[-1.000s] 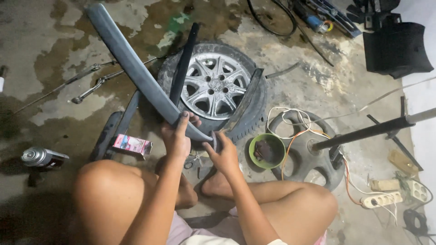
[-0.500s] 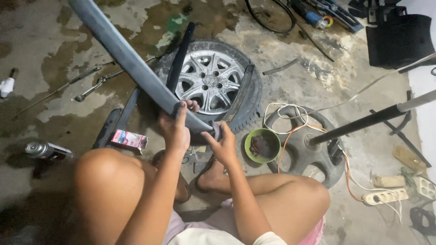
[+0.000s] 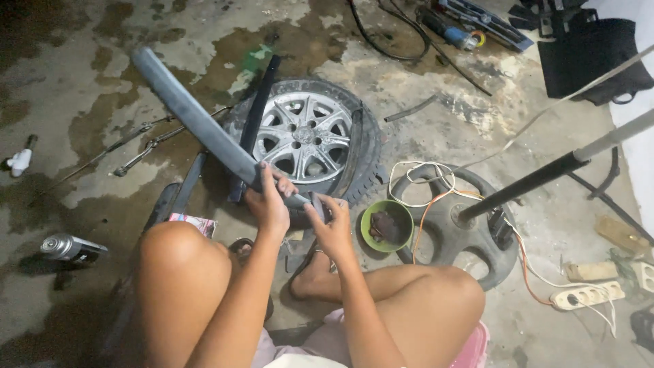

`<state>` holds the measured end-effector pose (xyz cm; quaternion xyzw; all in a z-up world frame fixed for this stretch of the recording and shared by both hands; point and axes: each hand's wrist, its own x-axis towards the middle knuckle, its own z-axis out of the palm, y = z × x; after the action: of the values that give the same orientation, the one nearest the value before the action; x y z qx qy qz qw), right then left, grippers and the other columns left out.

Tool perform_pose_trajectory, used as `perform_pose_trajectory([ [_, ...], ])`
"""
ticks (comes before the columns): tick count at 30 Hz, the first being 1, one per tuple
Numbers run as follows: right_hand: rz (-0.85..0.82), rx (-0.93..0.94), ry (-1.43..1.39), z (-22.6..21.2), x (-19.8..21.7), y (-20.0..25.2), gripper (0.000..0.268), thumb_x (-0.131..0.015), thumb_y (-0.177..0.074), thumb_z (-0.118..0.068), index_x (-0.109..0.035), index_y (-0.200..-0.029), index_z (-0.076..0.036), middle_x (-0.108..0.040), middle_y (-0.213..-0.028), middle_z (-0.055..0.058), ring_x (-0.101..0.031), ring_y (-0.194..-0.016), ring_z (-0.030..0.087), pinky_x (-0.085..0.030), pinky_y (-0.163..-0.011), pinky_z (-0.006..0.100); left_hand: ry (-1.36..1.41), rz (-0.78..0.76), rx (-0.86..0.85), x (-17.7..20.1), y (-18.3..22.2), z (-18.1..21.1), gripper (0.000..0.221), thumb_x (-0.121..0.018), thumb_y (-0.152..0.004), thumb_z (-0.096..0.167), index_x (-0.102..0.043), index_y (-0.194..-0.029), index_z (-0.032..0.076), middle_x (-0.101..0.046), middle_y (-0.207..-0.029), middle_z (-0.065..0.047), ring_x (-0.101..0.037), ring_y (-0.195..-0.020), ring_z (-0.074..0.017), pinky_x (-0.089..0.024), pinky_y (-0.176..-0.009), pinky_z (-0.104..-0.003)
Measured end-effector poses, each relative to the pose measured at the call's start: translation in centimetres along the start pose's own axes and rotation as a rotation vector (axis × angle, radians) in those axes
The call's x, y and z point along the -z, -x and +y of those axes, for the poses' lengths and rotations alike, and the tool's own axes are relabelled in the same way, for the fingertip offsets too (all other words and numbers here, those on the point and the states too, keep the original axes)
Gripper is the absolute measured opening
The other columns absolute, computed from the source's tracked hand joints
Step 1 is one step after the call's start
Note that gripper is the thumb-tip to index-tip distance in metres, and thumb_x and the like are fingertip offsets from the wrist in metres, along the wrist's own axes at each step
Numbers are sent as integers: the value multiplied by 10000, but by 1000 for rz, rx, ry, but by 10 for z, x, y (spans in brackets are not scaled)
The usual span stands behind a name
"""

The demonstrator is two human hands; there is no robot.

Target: The person sits on the floor and scrapes the surface of a curved tire tread using a metal tool. They hold the tire piece with their left hand and repeatedly scrape it with the tool in their right hand.

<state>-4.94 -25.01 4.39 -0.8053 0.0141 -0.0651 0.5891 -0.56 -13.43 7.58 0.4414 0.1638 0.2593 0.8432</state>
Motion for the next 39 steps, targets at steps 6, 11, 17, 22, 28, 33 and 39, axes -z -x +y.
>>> perform_pose_trajectory([
  [6,-152,-46,-169,-48,20,22,474,-513,-1040,-186,-493,-1512,-155,-522,-1479,288,-416,-1425,401,-340,-1176,533,46,55,111,-22,-10,18,465,-616,-1038,407,-535,-724,75,-406,-513,-1,-480,-409,-143,-567,-542,-370],
  [11,-80,-154,-339,-60,15,15,419,-619,-1001,-225,-619,-1405,-111,-618,-1401,212,-517,-1356,324,-385,-1148,494,-23,14,128,-27,-4,23,475,-647,-1017,398,-546,-710,50,-426,-502,-12,-492,-410,-133,-573,-539,-359],
  [17,88,-181,-269,-29,1,6,378,-749,-916,-217,-683,-1259,-74,-712,-1186,193,-656,-1128,277,-508,-996,453,-58,-56,102,-15,-9,-8,468,-687,-1004,338,-555,-675,34,-430,-476,-37,-499,-393,-150,-571,-535,-370],
  [22,48,-123,-146,-28,0,6,308,-676,-968,-194,-688,-1271,-145,-738,-1149,166,-708,-1010,257,-582,-879,421,-32,-56,110,6,-20,-18,476,-690,-995,345,-557,-675,19,-433,-470,-43,-494,-397,-149,-578,-545,-376],
  [28,124,-235,8,-13,-4,2,627,-815,-849,-293,-566,-1416,-195,-687,-1188,248,-680,-1149,395,-561,-998,452,28,-6,127,14,-18,-2,500,-634,-1028,390,-554,-681,39,-437,-492,-30,-511,-416,-143,-589,-567,-372],
  [33,198,-316,-191,-1,-10,1,267,-710,-960,-300,-702,-1200,-183,-727,-972,141,-670,-816,211,-591,-607,381,177,-118,174,27,-24,-13,451,-583,-1057,369,-531,-702,96,-427,-541,1,-498,-472,-127,-589,-626,-350],
  [39,-167,-582,-959,5,2,-10,460,-423,-1079,-228,-369,-1528,-317,-441,-772,14,-399,-555,105,-324,-496,181,366,-342,227,44,-40,-19,433,-499,-1086,385,-513,-748,115,-436,-627,-7,-509,-595,-156,-571,-754,-356],
])
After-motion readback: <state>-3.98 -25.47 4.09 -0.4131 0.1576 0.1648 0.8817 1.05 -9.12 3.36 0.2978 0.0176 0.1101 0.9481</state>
